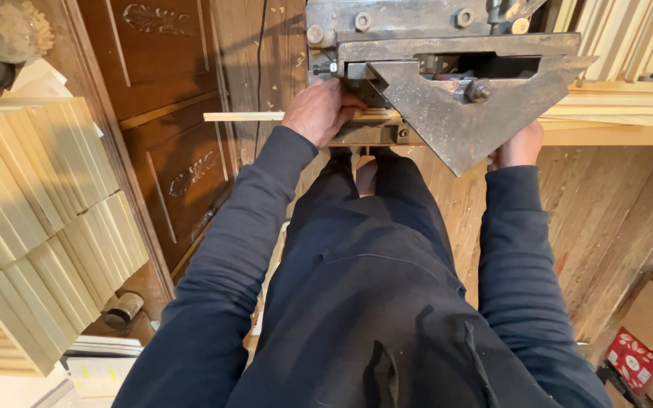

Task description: Cutting thin wooden strips for frames using a specialized miter cutter machine.

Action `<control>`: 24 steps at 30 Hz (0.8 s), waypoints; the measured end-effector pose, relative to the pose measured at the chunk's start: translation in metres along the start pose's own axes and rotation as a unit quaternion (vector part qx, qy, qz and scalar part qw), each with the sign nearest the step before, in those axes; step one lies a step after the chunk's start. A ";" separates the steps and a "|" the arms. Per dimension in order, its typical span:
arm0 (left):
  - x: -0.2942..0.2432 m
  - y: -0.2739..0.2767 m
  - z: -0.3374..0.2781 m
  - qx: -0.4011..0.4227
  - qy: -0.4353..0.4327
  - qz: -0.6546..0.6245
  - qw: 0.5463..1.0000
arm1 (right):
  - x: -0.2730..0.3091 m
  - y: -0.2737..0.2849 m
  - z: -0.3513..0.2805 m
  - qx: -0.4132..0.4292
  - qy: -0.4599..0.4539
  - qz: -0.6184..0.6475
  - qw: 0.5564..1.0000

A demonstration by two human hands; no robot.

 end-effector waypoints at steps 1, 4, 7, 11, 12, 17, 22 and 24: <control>-0.001 0.001 0.001 0.003 0.003 -0.004 1.000 | -0.004 0.004 0.001 -0.019 -0.034 -0.042 0.998; -0.002 0.002 0.003 0.007 0.007 -0.005 1.000 | -0.012 0.005 0.009 -0.005 -0.034 -0.043 0.998; -0.002 -0.001 0.001 0.007 0.009 -0.006 1.000 | -0.010 0.002 0.007 0.017 0.002 -0.004 1.000; -0.007 0.004 0.006 -0.001 0.020 -0.011 1.000 | -0.010 0.004 0.018 -0.005 0.048 -0.030 0.998; -0.007 0.003 0.006 0.000 0.020 -0.012 1.000 | -0.010 0.002 0.016 -0.005 0.047 -0.031 0.998; -0.007 -0.002 0.007 0.002 0.025 -0.001 1.000 | -0.005 0.001 0.011 -0.034 0.054 -0.035 0.997; -0.008 -0.001 0.008 -0.006 0.005 0.001 1.000 | -0.003 0.007 0.014 -0.008 0.044 -0.026 0.999; -0.012 0.001 0.009 -0.005 -0.001 -0.006 1.000 | 0.007 0.000 0.000 0.002 0.031 -0.013 0.999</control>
Point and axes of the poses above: each hand's wrist, its own z-axis towards the middle knuckle, its own y-axis out of the back of the hand, x = y × z, the point moved 7 cm from there along z, towards the middle knuckle, and after that the axes turned 13 degrees about -y, right-handed, at the moved point
